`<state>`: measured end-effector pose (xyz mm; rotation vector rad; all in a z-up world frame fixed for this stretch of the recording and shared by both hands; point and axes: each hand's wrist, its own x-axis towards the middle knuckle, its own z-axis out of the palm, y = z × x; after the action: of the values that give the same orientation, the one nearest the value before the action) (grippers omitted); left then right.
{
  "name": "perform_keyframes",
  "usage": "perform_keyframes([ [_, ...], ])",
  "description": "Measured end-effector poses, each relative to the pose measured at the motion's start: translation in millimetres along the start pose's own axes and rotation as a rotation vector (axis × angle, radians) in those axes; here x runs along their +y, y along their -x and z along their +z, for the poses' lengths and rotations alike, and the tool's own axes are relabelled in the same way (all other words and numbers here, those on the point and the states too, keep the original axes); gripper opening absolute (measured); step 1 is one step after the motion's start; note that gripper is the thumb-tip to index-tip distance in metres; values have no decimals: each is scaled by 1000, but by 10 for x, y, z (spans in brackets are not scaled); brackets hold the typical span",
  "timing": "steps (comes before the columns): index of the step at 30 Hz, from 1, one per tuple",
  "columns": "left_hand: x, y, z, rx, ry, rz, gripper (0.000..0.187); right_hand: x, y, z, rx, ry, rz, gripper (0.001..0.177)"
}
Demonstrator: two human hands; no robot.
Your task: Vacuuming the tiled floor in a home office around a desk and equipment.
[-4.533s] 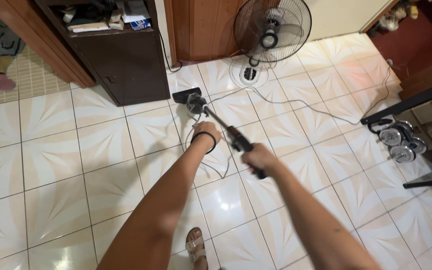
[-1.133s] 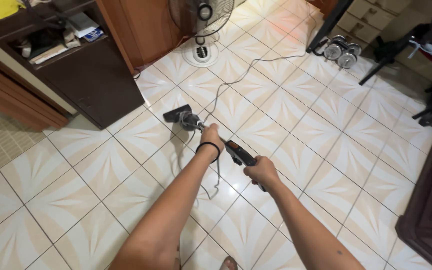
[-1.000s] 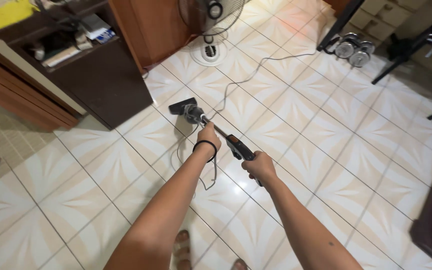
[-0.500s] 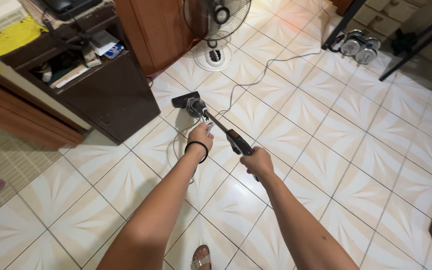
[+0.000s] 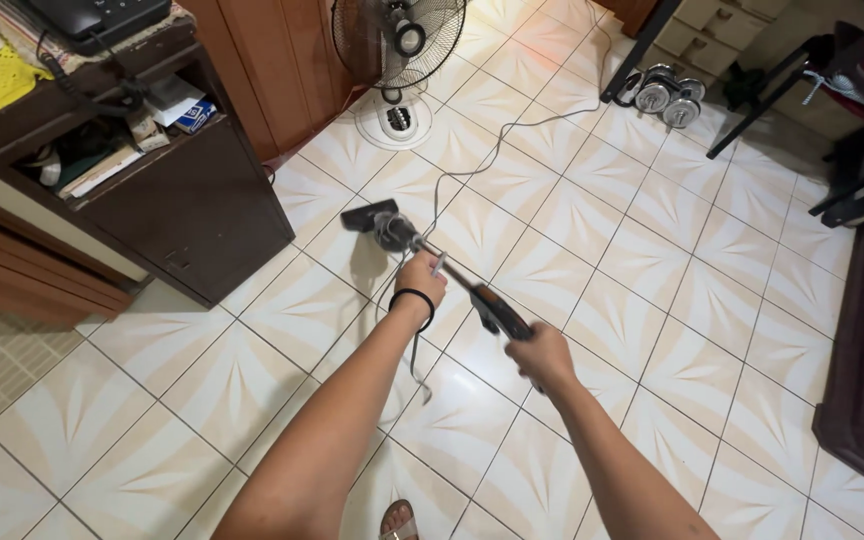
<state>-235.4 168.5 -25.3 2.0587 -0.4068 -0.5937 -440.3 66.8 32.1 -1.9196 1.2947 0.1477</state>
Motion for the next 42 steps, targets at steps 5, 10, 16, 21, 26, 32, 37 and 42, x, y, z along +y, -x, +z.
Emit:
perform_keyframes([
  [5,-376,-8,-106,72,37,17,27,-456,-87,389,6,-78,-11,33],
  [10,-392,101,-177,79,46,-32,25,-393,14,341,-2,-142,-16,31],
  [16,-179,325,192,78,-94,63,26,156,255,-72,-15,-115,11,27],
  [21,18,602,671,-9,-130,61,23,636,576,-417,-23,-40,51,26],
  [26,100,953,1108,-99,-190,47,28,1077,924,-734,0,-43,88,26],
  [32,45,1416,1610,-149,-187,68,33,1743,1299,-1087,38,-77,122,25],
  [37,188,1926,1665,-187,-136,71,32,2157,1697,-1251,54,-107,130,24],
  [42,255,2204,1612,-231,-94,63,29,2368,1956,-1257,54,-130,160,22],
])
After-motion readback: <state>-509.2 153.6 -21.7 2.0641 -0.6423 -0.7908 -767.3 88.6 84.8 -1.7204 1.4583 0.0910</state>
